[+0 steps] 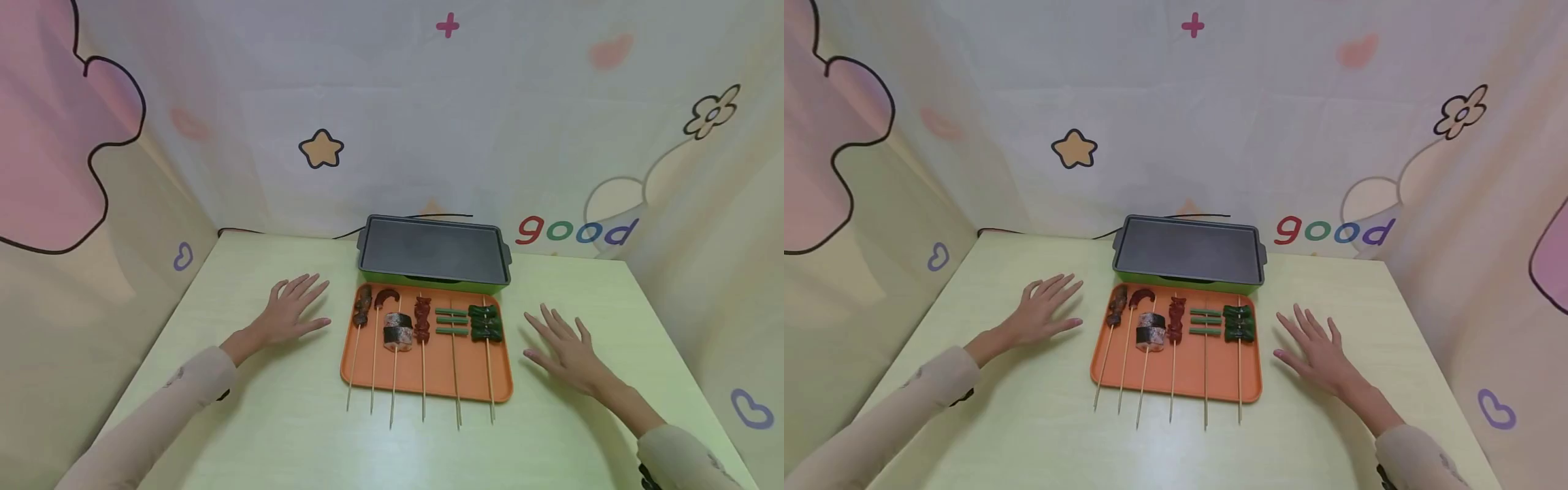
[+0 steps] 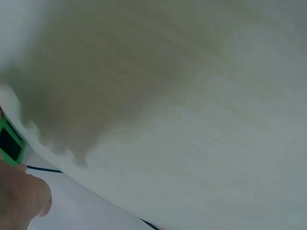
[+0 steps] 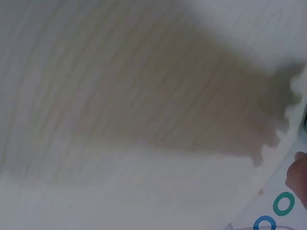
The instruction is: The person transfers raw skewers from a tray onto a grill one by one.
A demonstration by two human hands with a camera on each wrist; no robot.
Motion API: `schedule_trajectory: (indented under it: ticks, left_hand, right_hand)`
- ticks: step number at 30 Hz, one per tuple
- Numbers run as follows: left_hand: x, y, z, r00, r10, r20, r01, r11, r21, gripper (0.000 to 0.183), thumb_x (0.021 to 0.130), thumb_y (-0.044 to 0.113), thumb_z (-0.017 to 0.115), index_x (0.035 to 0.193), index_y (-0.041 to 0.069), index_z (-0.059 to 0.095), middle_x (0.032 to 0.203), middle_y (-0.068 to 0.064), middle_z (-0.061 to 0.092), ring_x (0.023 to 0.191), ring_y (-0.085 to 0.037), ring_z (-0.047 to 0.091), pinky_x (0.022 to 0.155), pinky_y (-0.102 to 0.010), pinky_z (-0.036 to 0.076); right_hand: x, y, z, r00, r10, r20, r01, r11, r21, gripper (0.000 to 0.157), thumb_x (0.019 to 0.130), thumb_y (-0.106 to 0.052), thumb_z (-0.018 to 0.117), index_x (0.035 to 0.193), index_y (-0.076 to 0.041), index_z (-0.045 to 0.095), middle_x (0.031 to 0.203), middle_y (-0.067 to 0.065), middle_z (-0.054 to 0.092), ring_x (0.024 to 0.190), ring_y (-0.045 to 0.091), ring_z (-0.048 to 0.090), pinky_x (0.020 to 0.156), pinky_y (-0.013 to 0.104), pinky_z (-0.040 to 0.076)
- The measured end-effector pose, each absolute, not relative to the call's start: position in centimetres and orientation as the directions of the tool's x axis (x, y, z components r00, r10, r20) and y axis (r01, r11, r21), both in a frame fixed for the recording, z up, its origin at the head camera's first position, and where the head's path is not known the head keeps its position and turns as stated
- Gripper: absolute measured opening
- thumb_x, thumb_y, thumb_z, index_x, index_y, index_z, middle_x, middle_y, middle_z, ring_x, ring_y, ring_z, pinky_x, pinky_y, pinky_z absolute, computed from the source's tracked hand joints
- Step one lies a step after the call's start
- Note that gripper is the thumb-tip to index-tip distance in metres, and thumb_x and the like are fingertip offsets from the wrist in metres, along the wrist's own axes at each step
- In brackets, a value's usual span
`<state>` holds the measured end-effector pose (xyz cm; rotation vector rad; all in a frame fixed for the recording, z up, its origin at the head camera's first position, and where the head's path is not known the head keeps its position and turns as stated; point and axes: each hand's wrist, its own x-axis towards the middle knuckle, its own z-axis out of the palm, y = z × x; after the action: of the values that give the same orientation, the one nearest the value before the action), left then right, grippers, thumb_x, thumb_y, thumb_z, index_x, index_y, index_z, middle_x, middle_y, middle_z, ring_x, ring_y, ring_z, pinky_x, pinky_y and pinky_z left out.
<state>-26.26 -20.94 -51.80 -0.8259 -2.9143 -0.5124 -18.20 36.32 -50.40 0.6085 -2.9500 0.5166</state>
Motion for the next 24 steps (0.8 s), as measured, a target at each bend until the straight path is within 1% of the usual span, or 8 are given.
schedule_trajectory:
  ticks: [2,5,11,14,17,18,21,24]
  left_hand:
    - [-25.6,-20.5,-51.8,-0.847,0.505,0.168,0.531,0.781,0.328,0.079,0.094,0.050,0.066,0.160,0.016,0.037,0.165,-0.015,0.035,0.153,-0.037,0.026,0.118,-0.069,0.016]
    - [-24.7,-19.8,-51.9,-0.840,0.506,0.196,0.541,0.755,0.369,0.075,0.093,0.047,0.069,0.155,0.013,0.044,0.158,-0.016,0.045,0.148,-0.039,0.034,0.114,-0.069,0.022]
    - [-23.2,-18.8,-52.2,-0.848,0.489,0.203,0.521,0.701,0.486,0.064,0.092,0.037,0.072,0.147,0.009,0.055,0.144,-0.017,0.058,0.137,-0.039,0.046,0.106,-0.064,0.031]
    - [-22.7,-18.4,-52.4,-0.853,0.477,0.212,0.503,0.646,0.574,0.057,0.093,0.030,0.073,0.143,0.007,0.059,0.139,-0.017,0.063,0.132,-0.038,0.050,0.101,-0.061,0.034]
    - [-22.3,-17.9,-52.5,-0.854,0.471,0.222,0.490,0.585,0.646,0.050,0.094,0.023,0.072,0.140,0.005,0.062,0.132,-0.014,0.068,0.124,-0.035,0.055,0.102,-0.060,0.036]
    - [-22.2,-17.7,-52.6,-0.851,0.474,0.225,0.489,0.561,0.668,0.048,0.095,0.021,0.072,0.139,0.004,0.062,0.130,-0.014,0.069,0.122,-0.034,0.057,0.103,-0.059,0.039]
    - [-21.9,-17.2,-52.7,-0.849,0.481,0.220,0.474,0.509,0.718,0.045,0.096,0.016,0.071,0.138,0.001,0.062,0.126,-0.013,0.071,0.114,-0.031,0.061,0.098,-0.047,0.048]
    - [-21.7,-16.9,-52.5,-0.848,0.490,0.202,0.449,0.463,0.764,0.044,0.097,0.011,0.069,0.138,-0.002,0.061,0.121,-0.017,0.071,0.104,-0.028,0.066,0.083,-0.031,0.055]
  right_hand:
    - [-17.6,35.8,-50.5,-0.907,-0.376,0.188,-0.419,0.852,-0.313,0.067,0.098,-0.037,0.068,0.156,-0.017,0.042,0.160,0.030,0.034,0.145,0.052,0.035,0.113,0.076,0.017]
    - [-16.7,35.1,-50.5,-0.888,-0.388,0.247,-0.452,0.833,-0.319,0.064,0.097,-0.030,0.070,0.153,-0.013,0.047,0.154,0.028,0.044,0.139,0.047,0.044,0.107,0.070,0.028]
    - [-15.0,33.5,-50.3,-0.862,-0.388,0.326,-0.494,0.785,-0.373,0.048,0.097,-0.014,0.069,0.142,-0.004,0.056,0.141,0.022,0.058,0.128,0.042,0.053,0.096,0.055,0.037]
    - [-14.3,32.6,-50.2,-0.868,-0.367,0.335,-0.486,0.770,-0.414,0.041,0.098,-0.011,0.067,0.138,-0.004,0.060,0.134,0.015,0.063,0.123,0.037,0.057,0.095,0.049,0.041]
    - [-13.7,32.0,-50.1,-0.878,-0.350,0.326,-0.469,0.765,-0.442,0.037,0.099,-0.012,0.067,0.135,-0.006,0.063,0.130,0.008,0.065,0.119,0.030,0.060,0.096,0.042,0.047]
    - [-13.5,31.8,-50.2,-0.880,-0.348,0.323,-0.466,0.762,-0.450,0.036,0.099,-0.012,0.067,0.134,-0.007,0.064,0.128,0.006,0.066,0.116,0.027,0.061,0.093,0.039,0.050]
    - [-13.0,31.3,-50.2,-0.879,-0.350,0.324,-0.471,0.742,-0.477,0.034,0.097,-0.009,0.069,0.131,-0.007,0.067,0.121,0.004,0.069,0.106,0.018,0.065,0.083,0.032,0.058]
    - [-12.7,30.9,-50.2,-0.877,-0.358,0.321,-0.479,0.705,-0.523,0.032,0.095,-0.004,0.070,0.127,-0.004,0.068,0.111,0.004,0.071,0.095,0.007,0.065,0.073,0.026,0.059]
